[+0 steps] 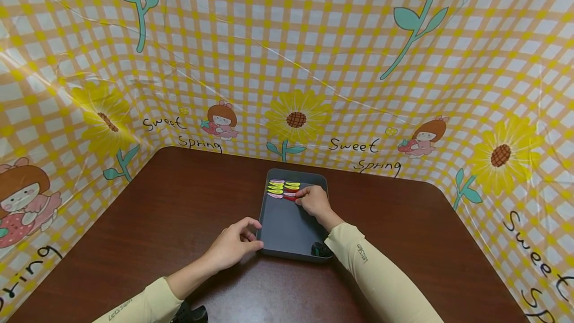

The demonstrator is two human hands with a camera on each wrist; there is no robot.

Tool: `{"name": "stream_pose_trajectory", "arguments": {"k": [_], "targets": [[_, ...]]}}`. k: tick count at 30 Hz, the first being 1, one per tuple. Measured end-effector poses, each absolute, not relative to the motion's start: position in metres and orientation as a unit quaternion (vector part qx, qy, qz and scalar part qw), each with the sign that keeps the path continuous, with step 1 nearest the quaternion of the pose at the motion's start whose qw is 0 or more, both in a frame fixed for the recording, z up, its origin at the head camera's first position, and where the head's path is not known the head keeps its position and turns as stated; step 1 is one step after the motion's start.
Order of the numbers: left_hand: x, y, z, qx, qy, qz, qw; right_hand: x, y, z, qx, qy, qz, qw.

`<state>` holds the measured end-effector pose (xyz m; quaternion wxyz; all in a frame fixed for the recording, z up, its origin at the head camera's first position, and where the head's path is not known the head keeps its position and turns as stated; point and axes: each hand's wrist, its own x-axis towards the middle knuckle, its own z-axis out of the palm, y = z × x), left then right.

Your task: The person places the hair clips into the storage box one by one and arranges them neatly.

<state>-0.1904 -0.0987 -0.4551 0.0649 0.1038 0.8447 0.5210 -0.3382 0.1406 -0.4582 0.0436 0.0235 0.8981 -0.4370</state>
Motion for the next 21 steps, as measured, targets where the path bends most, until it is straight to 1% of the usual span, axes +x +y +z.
{"name": "stream_pose_trajectory", "arguments": {"k": [6,14,21], "targets": [[-0.191,-0.098,-0.454,0.103,0.841,0.528,0.065,-0.339,0.142,-0.453,0.012,0.892,-0.452,0.021],[-0.193,-0.096,-0.456,0.104,0.845,0.522,0.061,-0.331,0.162,-0.429,-0.001,0.883,-0.468,0.032],[-0.193,-0.103,-0.458,0.092,0.853,0.51,0.06,-0.316,0.191,-0.41,-0.041,0.897,-0.44,0.0]]}}
